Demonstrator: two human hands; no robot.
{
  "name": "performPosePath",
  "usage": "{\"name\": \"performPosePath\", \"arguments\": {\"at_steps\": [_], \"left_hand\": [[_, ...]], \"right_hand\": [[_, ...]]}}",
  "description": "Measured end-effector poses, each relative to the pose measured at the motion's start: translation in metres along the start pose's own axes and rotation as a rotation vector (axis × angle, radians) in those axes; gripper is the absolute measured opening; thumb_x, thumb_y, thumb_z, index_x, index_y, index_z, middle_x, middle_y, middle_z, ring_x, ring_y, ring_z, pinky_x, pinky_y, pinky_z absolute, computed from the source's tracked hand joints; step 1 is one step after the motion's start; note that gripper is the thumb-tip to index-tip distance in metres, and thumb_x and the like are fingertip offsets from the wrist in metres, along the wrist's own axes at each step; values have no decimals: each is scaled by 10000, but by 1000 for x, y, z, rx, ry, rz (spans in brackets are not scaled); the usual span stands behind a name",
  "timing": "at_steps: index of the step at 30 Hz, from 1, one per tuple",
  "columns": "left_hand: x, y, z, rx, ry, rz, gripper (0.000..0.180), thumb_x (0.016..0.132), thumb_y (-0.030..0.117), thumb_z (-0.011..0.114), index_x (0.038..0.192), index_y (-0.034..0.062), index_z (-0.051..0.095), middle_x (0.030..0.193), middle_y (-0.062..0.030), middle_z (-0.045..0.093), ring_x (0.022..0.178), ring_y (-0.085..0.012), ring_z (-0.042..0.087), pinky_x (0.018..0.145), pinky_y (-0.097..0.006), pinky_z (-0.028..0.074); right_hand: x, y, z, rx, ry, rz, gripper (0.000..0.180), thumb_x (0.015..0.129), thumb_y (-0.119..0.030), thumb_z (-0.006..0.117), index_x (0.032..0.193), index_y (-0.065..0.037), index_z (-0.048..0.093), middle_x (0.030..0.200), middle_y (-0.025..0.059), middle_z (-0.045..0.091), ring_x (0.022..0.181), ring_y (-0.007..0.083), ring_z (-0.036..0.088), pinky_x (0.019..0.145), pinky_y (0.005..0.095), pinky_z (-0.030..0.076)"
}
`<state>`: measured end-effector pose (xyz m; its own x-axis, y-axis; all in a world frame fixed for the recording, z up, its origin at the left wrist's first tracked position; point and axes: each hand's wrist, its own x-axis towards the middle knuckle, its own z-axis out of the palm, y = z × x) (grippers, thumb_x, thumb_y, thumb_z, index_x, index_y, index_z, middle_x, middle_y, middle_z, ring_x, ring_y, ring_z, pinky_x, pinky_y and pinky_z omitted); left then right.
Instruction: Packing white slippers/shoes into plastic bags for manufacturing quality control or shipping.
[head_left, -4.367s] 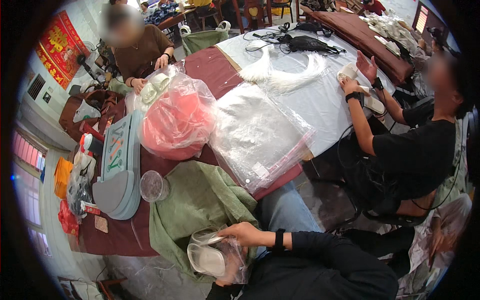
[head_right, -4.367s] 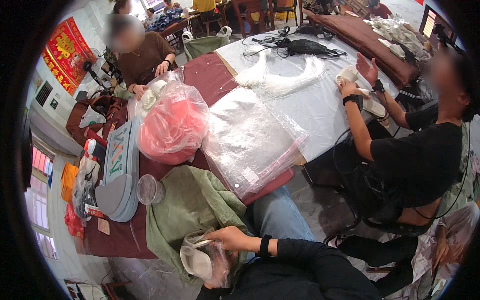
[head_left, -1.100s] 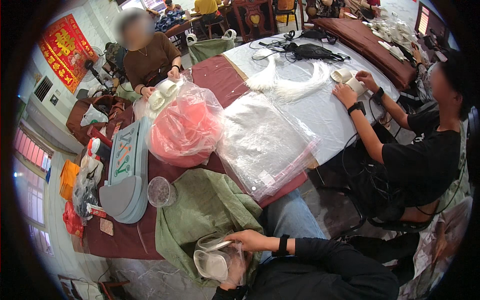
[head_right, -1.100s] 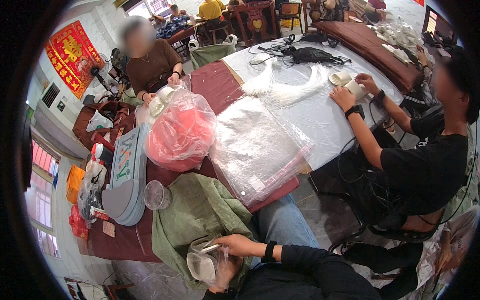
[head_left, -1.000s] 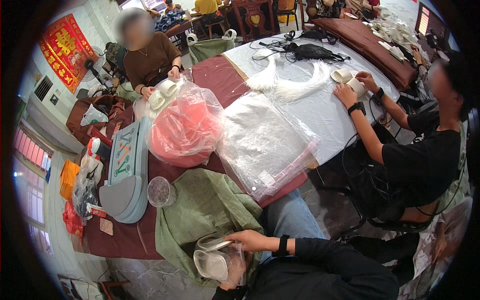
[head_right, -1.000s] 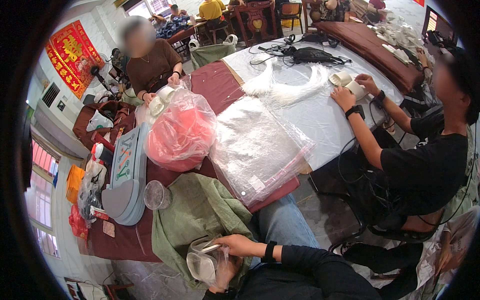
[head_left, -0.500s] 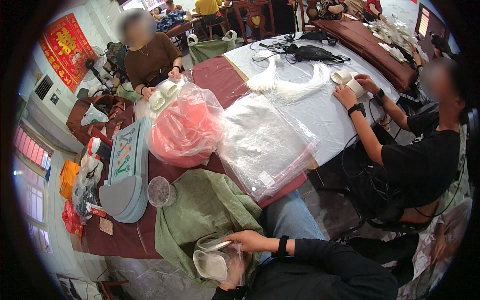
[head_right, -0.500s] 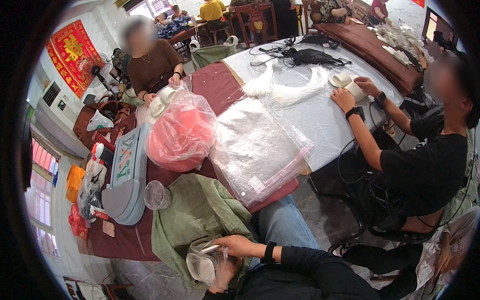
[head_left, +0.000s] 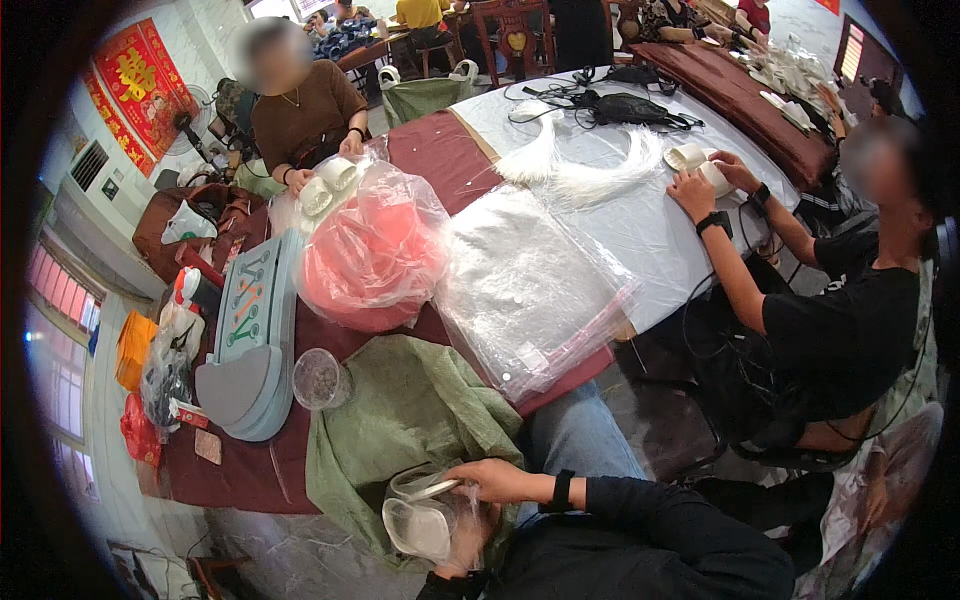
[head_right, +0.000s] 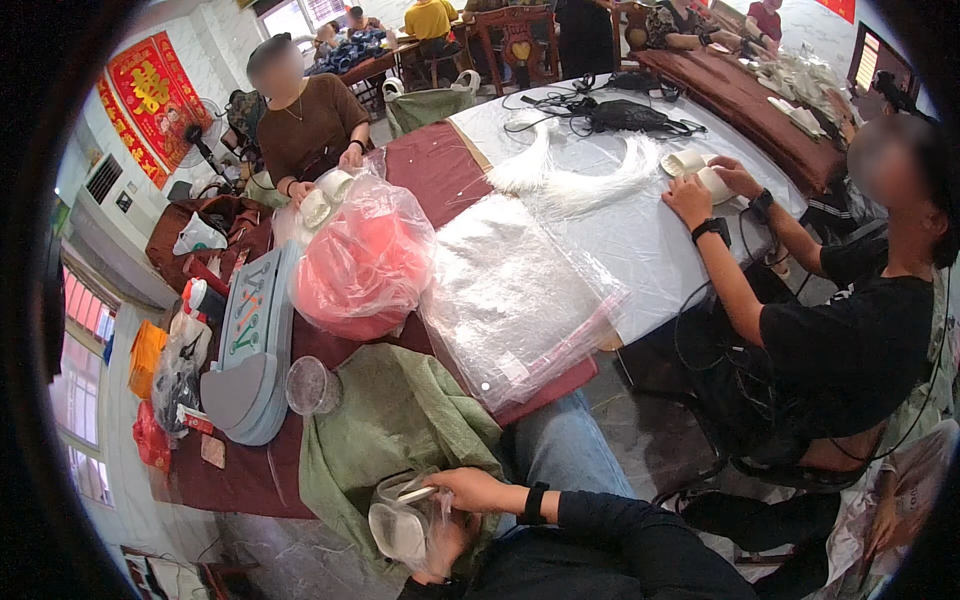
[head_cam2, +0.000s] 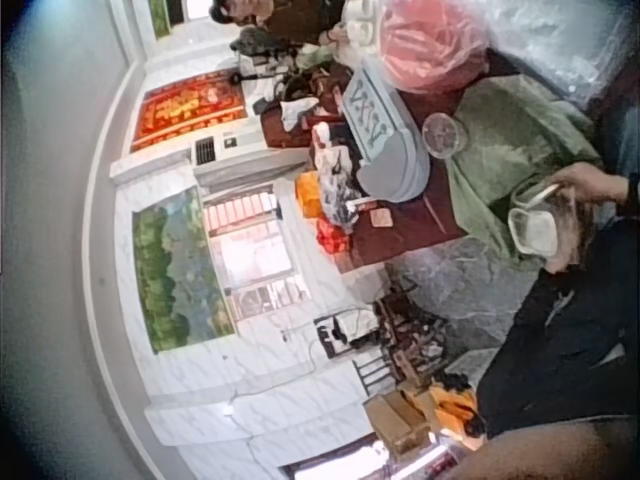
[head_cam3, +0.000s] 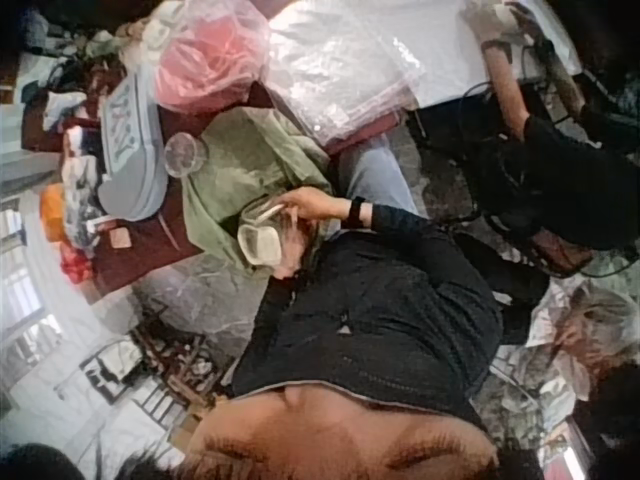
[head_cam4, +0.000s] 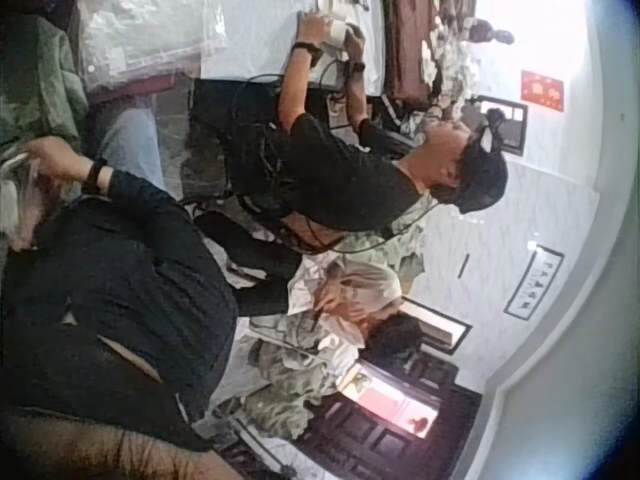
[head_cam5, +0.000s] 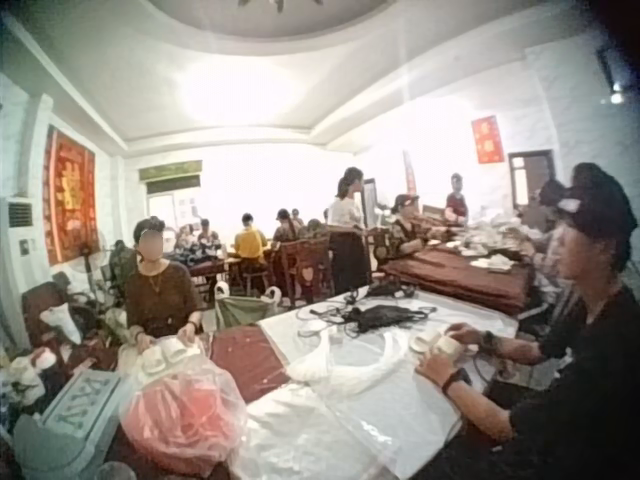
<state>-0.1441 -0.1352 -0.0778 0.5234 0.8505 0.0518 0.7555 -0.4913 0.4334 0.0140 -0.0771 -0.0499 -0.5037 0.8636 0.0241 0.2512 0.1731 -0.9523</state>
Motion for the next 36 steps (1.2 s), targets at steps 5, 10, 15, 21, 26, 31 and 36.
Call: {"name": "performPosePath", "arguments": {"at_steps": [5,10,15,21,26,31,36], "left_hand": [[-4,-4,4,46,-60,-33,602,808,337,622,1239,-37,429,1179,-275,470,1113,-437,443,944,-518,349],[-2,3,-2,-56,-77,-131,576,827,351,599,1233,-29,447,1182,-263,483,1095,-419,462,936,-503,358],[0,2,-5,-96,-196,-184,563,840,337,585,1250,-20,438,1193,-264,481,1096,-412,470,917,-493,377],[1,3,-5,-71,-225,-179,577,846,341,577,1257,-33,424,1214,-281,460,1115,-437,453,924,-508,376],[-5,-3,0,-60,-172,-149,593,843,353,576,1265,-33,417,1225,-285,451,1124,-445,445,932,-516,370],[2,4,-5,30,-45,-42,515,853,313,619,1205,-26,458,1030,-282,556,886,-437,574,734,-488,447],[-3,-6,8,54,16,17,572,855,291,623,1268,-36,401,1143,-308,496,1040,-446,520,831,-472,437]], "right_hand": [[0,4,0,1,-16,-9,348,898,-242,574,1209,-88,561,1036,152,643,893,328,625,743,398,490],[1,5,-1,-20,-32,1,349,903,-228,566,1224,-93,548,1021,158,643,853,328,629,719,397,489],[0,-2,-6,17,-78,61,350,903,-219,566,1229,-96,543,1008,159,643,831,320,629,702,391,487],[-1,12,1,2,-21,0,351,901,-219,568,1229,-97,543,990,162,643,819,312,630,694,388,485],[-1,-3,-4,14,-32,3,352,901,-221,571,1228,-96,545,991,162,643,816,311,629,698,390,483],[-2,-6,-7,52,-29,53,308,876,-229,573,1145,-80,570,977,172,641,883,371,611,740,425,477],[0,9,5,45,8,2,307,875,-232,576,1143,-83,569,957,176,640,858,370,615,724,420,480]]}}
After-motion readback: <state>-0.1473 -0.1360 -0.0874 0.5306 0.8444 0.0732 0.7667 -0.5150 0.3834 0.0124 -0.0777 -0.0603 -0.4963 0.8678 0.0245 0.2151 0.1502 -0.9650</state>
